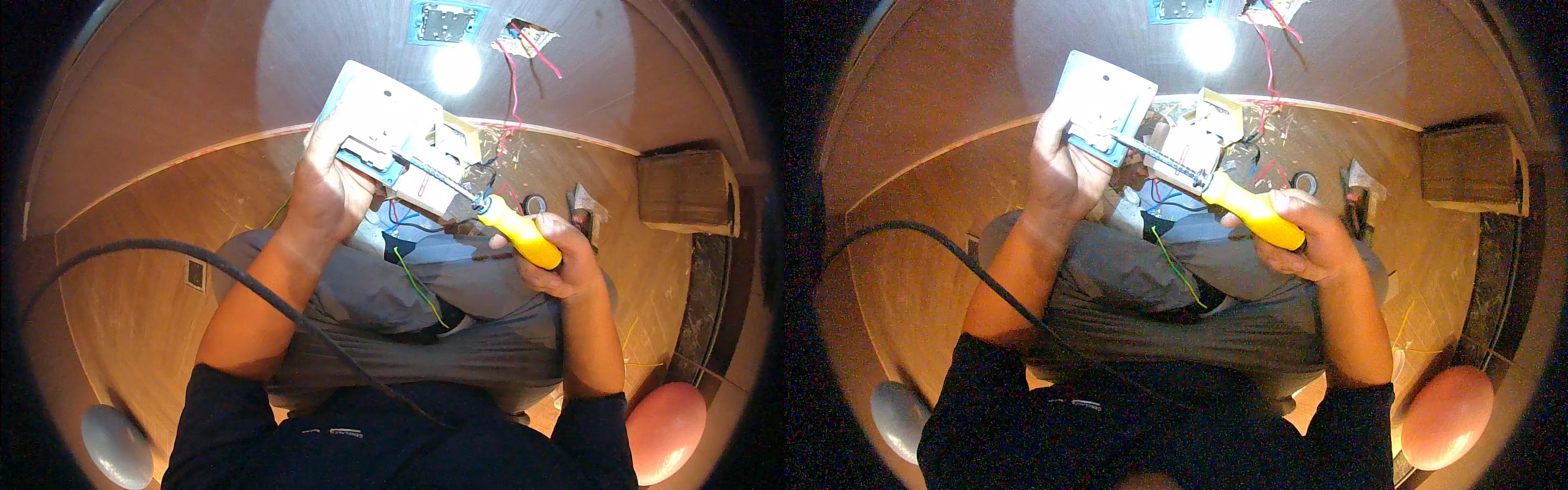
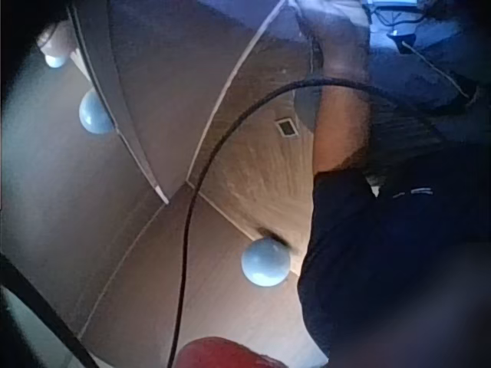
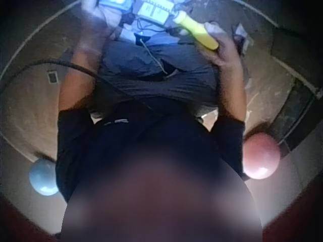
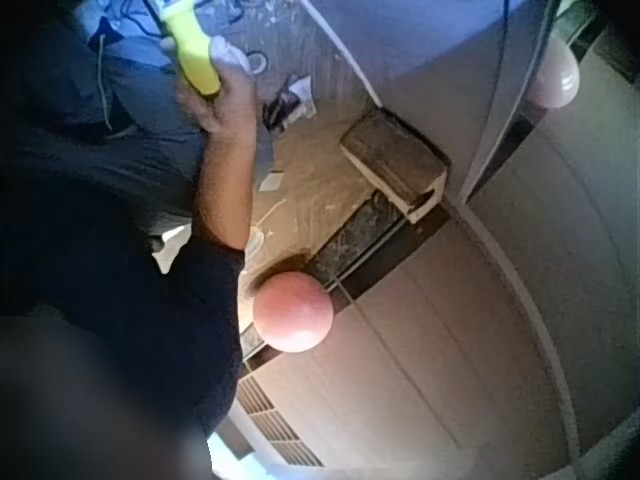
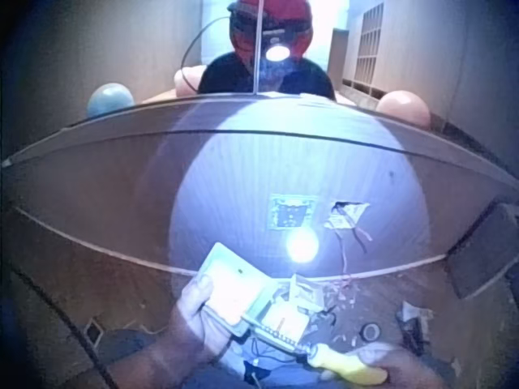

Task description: The person installs an electrical outlet by connecting wires to the terminal block, securing the outlet to the wall box, and attaching the faceplate. They use a screwdriver and a flashlight to complete the task.

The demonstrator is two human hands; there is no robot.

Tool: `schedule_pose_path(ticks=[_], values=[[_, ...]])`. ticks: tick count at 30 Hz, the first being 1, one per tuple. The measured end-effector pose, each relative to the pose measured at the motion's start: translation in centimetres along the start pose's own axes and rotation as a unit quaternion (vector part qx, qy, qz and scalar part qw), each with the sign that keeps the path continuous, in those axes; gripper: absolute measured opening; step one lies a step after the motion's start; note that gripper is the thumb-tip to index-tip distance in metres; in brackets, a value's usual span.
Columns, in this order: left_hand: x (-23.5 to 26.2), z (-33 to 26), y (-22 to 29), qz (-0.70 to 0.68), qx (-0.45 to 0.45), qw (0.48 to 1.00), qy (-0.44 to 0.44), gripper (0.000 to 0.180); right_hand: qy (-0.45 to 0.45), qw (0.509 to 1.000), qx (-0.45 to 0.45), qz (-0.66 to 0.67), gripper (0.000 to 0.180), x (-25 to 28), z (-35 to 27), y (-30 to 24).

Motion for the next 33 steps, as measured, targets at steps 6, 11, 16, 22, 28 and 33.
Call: schedule_pose_path(ticks=[6,11,16,22,28,33], values=[[-0.1,-0.1,0.1,0.0,-0.003,1.0,-0.001,0.04,-0.063,0.991,-0.086,0.086,0.058,-0.6,0.1,1.1],[0.5,-0.1,0.1,0.042,-0.006,0.999,0.019,0.036,0.21,0.85,0.32,-0.361,0.046,-0.3,-0.3,-3.7],[0.2,0.2,0.4,0.035,-0.023,0.999,0.025,0.036,0.212,0.855,0.38,-0.283,0.042,-1.7,-1.1,-3.9],[-0.3,0.2,0.2,0.009,-0.007,0.999,0.031,0.04,0.147,0.987,-0.012,0.057,0.04,-0.2,0.2,0.9],[1.0,1.0,-0.5,0.063,0.005,0.996,0.058,0.045,0.113,0.992,0.052,-0.013,0.037,-1.3,-0.2,0.1],[1.3,1.0,-1.5,0.084,0.037,0.993,0.074,0.044,0.261,0.737,0.467,-0.413,0.034,-2.5,-2.7,-4.1]])
Point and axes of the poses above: each hand's wrist, its own z-axis towards the middle knuckle, its own x-axis out of the back of the hand, y = z × x, the point moved 7 cm from there along z, towards the middle knuckle, and after that the axes turned 15 degrees about y, right-handed, at the moved point
